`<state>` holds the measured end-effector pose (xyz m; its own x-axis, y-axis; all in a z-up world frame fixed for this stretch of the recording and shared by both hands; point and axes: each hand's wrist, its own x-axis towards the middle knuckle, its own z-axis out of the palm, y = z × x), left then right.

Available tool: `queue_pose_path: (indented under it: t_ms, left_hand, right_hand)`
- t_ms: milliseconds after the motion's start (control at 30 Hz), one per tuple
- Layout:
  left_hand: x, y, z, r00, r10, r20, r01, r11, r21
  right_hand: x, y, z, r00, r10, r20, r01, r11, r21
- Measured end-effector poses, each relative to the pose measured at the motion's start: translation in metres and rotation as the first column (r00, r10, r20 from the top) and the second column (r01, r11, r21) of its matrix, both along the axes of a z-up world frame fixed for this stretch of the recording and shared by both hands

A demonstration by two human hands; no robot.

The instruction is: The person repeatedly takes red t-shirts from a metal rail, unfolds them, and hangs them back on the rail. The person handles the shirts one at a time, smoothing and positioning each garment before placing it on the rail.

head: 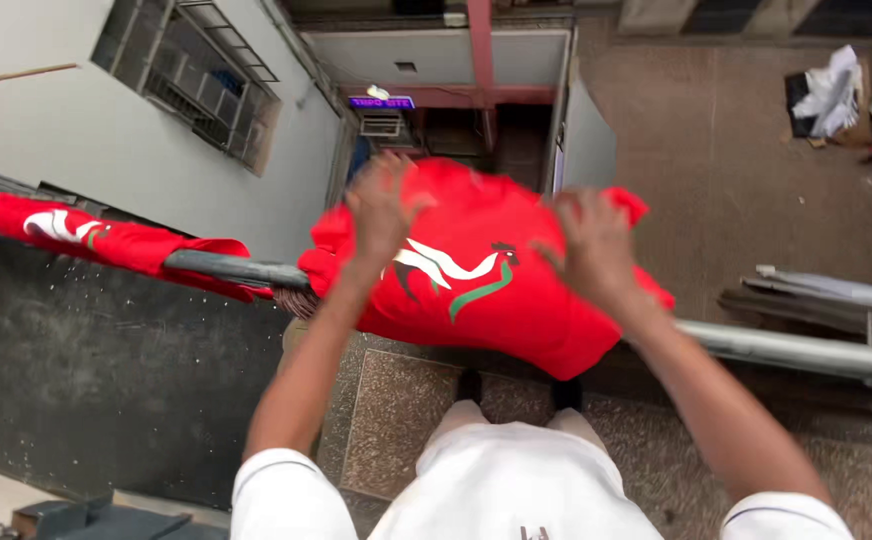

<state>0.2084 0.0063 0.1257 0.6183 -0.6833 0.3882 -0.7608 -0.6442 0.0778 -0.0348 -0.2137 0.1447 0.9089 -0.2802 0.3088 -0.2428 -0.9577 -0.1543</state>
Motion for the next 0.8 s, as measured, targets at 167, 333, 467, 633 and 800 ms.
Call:
queue_pose_path:
  t_ms: [167,333,467,633,800]
  left_hand:
    - [-0.059,0.034,-0.1,0.898,-0.404,-0.176,0.414,0.91,0.021]
    - [-0.063,0.039,-0.125,0.877,-0.478,0.056,0.481,0.874,-0.072]
    - [-0.062,0.033,-0.128,0.882,-0.461,0.095,0.47,0.874,-0.127]
    - [-0.066,0.032,-0.121,0.89,-0.442,0.114,0.456,0.876,-0.157]
    - [-0.069,0.037,-0.112,0.895,-0.423,0.139,0.443,0.878,-0.18]
  right_hand:
    - [0.005,0.123,-0.065,0.999,0.012,-0.041,-0.01,0.999,0.038]
    - [0.011,0.137,-0.104,0.998,-0.057,0.005,0.057,0.997,-0.057]
    - [0.013,0.135,-0.099,0.998,-0.056,-0.004,0.055,0.994,-0.094]
    - [0.015,0.136,-0.094,0.996,-0.086,-0.023,0.084,0.993,-0.085]
    - [0.027,0.133,-0.079,0.924,-0.248,-0.29,0.276,0.959,0.061]
